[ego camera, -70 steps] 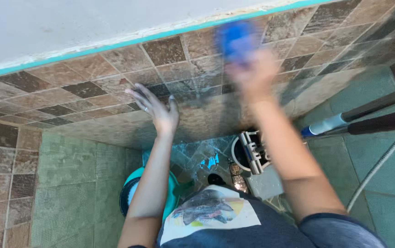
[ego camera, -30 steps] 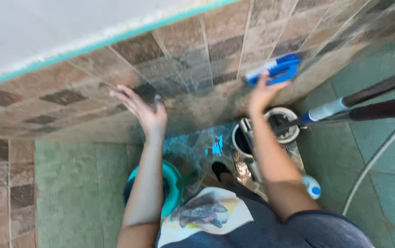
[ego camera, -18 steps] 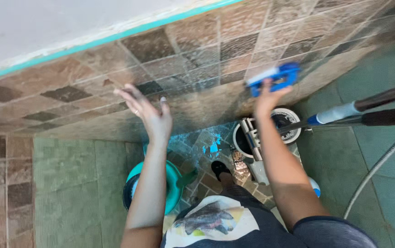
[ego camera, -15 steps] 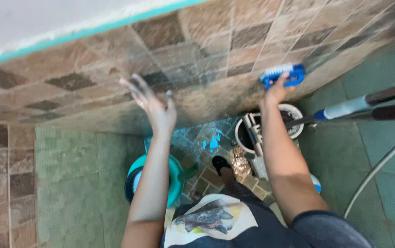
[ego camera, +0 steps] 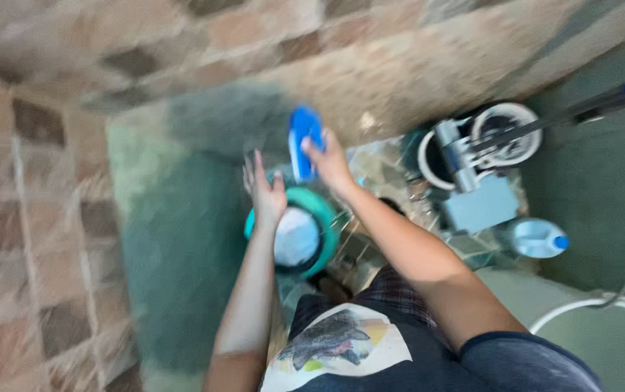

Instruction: The person scrubs the tiled walls of a bathroom using a blue scrub brush. They repeatedly dip the brush into a bucket of soapy water and scrub different sections of the wall, including the corners and the area near the door.

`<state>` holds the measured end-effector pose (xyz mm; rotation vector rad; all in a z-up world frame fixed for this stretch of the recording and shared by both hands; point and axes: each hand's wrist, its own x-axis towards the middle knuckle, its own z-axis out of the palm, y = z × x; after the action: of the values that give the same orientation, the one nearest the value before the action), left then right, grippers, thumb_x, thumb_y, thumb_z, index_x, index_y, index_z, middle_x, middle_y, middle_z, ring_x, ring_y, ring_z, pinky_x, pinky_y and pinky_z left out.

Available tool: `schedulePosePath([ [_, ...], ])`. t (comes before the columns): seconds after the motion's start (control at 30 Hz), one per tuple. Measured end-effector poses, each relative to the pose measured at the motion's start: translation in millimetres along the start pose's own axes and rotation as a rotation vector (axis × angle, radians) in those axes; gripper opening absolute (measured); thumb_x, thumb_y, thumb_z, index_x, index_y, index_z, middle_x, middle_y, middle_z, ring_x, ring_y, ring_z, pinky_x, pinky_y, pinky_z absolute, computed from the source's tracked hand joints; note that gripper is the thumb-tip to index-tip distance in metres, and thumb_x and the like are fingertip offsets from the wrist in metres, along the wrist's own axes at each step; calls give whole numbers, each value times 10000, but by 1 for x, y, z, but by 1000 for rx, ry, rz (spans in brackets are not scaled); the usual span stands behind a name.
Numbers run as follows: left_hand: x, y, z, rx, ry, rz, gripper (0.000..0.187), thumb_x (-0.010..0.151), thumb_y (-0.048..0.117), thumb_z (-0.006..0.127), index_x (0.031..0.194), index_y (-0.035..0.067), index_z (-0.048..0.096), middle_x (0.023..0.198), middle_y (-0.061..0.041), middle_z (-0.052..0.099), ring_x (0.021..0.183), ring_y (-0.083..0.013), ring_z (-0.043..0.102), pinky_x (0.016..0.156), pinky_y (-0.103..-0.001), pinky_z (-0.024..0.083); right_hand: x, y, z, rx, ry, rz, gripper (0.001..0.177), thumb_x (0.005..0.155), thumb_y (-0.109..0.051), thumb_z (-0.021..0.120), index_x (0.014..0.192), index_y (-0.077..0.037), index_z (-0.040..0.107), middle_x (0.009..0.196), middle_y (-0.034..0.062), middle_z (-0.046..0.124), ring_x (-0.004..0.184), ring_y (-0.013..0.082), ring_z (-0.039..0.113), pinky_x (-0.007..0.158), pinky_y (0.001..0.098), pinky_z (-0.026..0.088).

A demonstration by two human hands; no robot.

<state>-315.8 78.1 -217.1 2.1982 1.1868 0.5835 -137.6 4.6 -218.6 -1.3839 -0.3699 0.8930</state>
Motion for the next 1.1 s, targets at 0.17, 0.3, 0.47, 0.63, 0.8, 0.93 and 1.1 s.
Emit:
schedulePosePath([
  [0.17,-137,-195,-17,234,-170,-365,812,943,290,702,1588,22,289,1586,-358,280,1489,-502,264,1214,-573,210,-110,135,91,-827,-340,59,432,920,-372,720,1171,-53,571,989,237,715,911,403,704,805,499,539],
  [0.3,-201,-258,-8,21,-312,-511,876,930,331,681,1590,-13,220,1591,-315,340,1474,-429,358,1217,-471,306,-141,214,109,-1141,-433,141,353,970,-295,604,1222,-51,558,1125,259,693,1030,443,675,902,534,516],
  [0.47,-221,-274,20,-207,-419,-680,855,937,297,661,1611,33,205,1561,-283,403,1429,-410,428,1169,-431,359,-147,266,100,-1218,-397,376,337,1035,-221,424,1336,-116,535,1317,252,606,1204,436,600,991,534,474],
  [0.63,-206,-270,37,-303,-318,-543,840,919,203,691,1590,21,219,1535,-286,435,1405,-416,457,1138,-428,377,-126,287,87,-1201,-539,343,448,956,-293,626,1361,-133,519,1237,223,640,1174,393,617,1011,474,479],
  [0.8,-191,-273,41,-206,-263,-559,783,889,150,675,1568,18,307,1450,-284,527,1323,-437,542,1104,-433,437,-95,209,92,-246,-718,420,352,977,-166,537,1325,-124,573,967,68,671,824,214,638,801,417,533],
  [0.93,-176,-264,46,-93,-170,-452,706,870,105,644,1531,33,408,1407,-267,579,1274,-440,574,1078,-457,463,-30,23,106,-930,-367,-247,347,1000,-396,630,1065,-55,642,857,168,675,780,319,660,718,452,515],
  [1.1,-145,-244,39,118,-324,-672,631,871,82,624,1480,199,508,1351,-208,604,1228,-407,581,1046,-494,469,48,-151,105,-1371,148,-1488,297,866,-142,694,1162,-158,669,907,23,642,877,231,664,821,468,475],
])
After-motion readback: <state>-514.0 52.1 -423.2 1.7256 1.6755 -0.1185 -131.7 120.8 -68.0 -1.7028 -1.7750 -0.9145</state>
